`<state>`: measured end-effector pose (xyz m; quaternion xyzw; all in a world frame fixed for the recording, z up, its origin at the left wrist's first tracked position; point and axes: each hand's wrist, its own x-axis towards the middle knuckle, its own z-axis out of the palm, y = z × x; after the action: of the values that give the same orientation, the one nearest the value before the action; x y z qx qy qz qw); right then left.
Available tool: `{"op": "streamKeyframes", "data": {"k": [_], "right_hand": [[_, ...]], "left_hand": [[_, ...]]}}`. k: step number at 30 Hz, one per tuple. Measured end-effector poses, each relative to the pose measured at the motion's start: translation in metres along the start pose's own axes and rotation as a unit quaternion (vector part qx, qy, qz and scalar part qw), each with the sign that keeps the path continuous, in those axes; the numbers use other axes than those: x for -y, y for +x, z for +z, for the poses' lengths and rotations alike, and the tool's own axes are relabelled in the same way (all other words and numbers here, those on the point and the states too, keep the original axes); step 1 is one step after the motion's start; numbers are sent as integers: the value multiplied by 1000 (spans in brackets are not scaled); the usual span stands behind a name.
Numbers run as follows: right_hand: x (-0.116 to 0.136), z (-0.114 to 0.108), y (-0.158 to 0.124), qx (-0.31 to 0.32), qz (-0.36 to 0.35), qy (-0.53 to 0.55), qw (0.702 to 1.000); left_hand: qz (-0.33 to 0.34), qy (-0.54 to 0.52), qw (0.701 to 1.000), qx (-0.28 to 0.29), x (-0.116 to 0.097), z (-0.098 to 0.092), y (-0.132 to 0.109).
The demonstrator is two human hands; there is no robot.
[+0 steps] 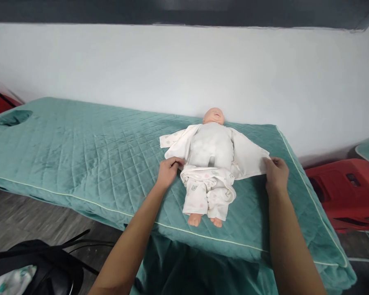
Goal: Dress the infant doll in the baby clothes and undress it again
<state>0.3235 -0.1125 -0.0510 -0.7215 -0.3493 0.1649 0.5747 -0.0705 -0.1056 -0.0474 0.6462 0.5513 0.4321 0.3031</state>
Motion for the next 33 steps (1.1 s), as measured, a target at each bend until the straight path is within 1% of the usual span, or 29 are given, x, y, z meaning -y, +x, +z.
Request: {"op": "streamKeyframes", "data": {"k": [2, 3, 5, 6, 8, 9, 11, 13, 16, 18, 21, 25, 28, 30, 33], "right_hand": [[-4, -7, 4, -55, 0, -40, 998], [-4, -9, 4, -73, -12, -70, 995], [-1, -12, 2, -84, -77, -124, 986], [1, -12, -1, -88, -116, -134, 980], [8, -8, -10, -94, -194, -123, 969], [12, -5, -17, -85, -225, -107, 965], [20, 4, -33, -33, -260, -65, 963], [27, 15, -51, 53, -258, -29, 964], [33, 30, -76, 199, -195, 13, 960], [35, 35, -86, 259, -151, 44, 953], [38, 35, -90, 294, -120, 84, 945], [45, 28, -87, 356, -147, 114, 916], [49, 23, -86, 395, -163, 110, 897], [50, 21, -86, 428, -166, 99, 883], [50, 19, -86, 473, -154, 97, 862]], "left_hand": [[-5, -2, 1000, -1, 0, 0, 0], [-7, -3, 1000, -1, 0, 0, 0], [-7, -8, 1000, -1, 0, -1, 0], [-4, -13, 1000, 0, 0, -1, 0], [-1, -24, 1000, 3, -1, -1, 0], [0, -29, 1000, 4, -2, -1, -1], [0, -35, 999, 8, -4, -1, -1], [0, -44, 999, 15, -5, 0, -1], [1, -86, 995, 52, -6, 0, -1], [7, -126, 988, 92, -6, -1, -1], [23, -174, 973, 151, -7, -3, -2], [23, -213, 951, 224, -10, -8, -3], [18, -220, 935, 276, -13, -11, -4], [21, -216, 928, 303, -14, -12, -3], [35, -213, 921, 326, -14, -14, -2]]}}
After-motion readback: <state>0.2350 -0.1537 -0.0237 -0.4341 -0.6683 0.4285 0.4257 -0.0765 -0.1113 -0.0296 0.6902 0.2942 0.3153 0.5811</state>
